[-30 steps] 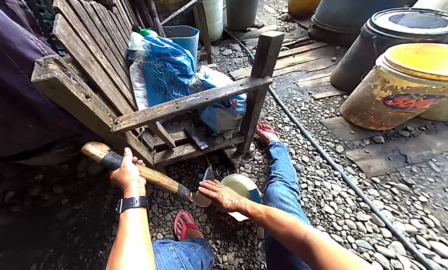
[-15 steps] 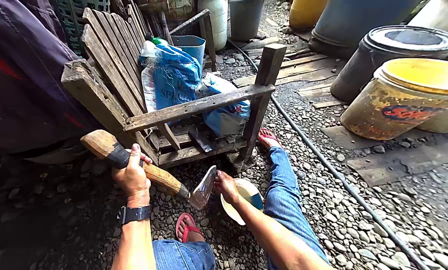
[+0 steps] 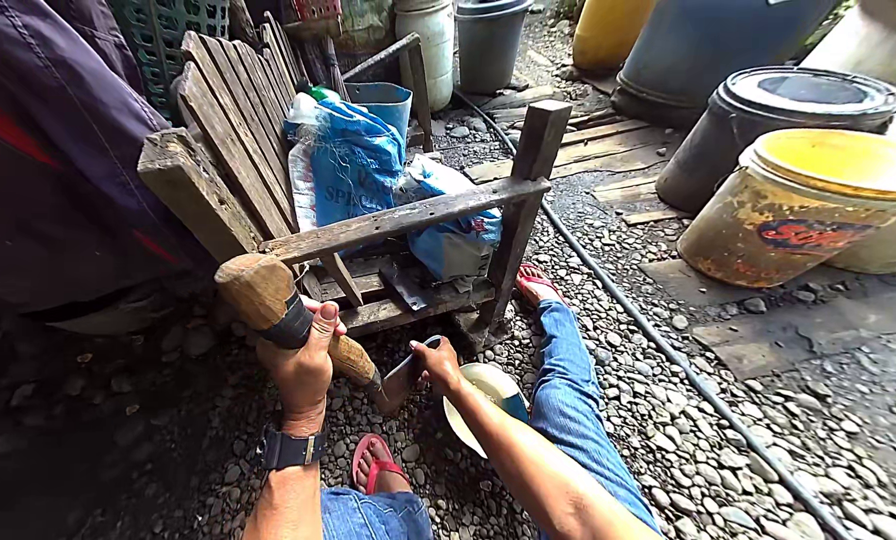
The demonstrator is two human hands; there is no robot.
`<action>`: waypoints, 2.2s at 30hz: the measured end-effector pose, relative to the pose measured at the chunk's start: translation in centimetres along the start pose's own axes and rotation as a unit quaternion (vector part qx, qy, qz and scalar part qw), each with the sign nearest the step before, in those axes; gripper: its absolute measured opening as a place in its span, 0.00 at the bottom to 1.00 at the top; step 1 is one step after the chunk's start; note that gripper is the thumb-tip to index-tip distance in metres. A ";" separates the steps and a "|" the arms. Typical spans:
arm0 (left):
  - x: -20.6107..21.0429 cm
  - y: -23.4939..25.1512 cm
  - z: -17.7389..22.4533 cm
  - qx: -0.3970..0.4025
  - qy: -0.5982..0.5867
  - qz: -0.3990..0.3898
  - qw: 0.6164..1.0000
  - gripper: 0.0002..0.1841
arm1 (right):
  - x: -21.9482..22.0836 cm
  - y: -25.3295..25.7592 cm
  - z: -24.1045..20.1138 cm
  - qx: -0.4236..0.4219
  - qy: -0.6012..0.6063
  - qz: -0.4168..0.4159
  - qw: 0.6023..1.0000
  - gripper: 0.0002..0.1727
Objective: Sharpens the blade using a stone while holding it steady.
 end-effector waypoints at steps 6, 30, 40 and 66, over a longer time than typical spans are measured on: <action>-0.7 0.3 0.1 -0.004 -0.005 0.009 1.000 0.06 | 0.2 -0.5 0.3 -0.011 0.035 -0.016 0.999 0.32; 0.0 -0.1 1.0 0.006 0.003 -0.022 1.000 0.06 | 0.4 -0.5 0.4 0.092 0.237 0.078 0.964 0.25; -0.4 0.1 1.3 -0.004 0.017 0.030 0.999 0.05 | 0.6 -0.8 1.2 0.094 0.236 0.063 0.965 0.24; -9.2 2.1 -0.2 -0.176 -0.030 0.297 0.938 0.14 | 2.0 -1.1 -3.3 0.001 0.608 -0.037 0.793 0.28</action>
Point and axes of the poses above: each hand's wrist, its own y-axis towards the middle knuckle, its own x-axis out of the palm, z = x × y, the point moved 8 cm from there along y, towards the middle knuckle, and after that the axes turned 10 degrees about -x, right-handed, at the moved point
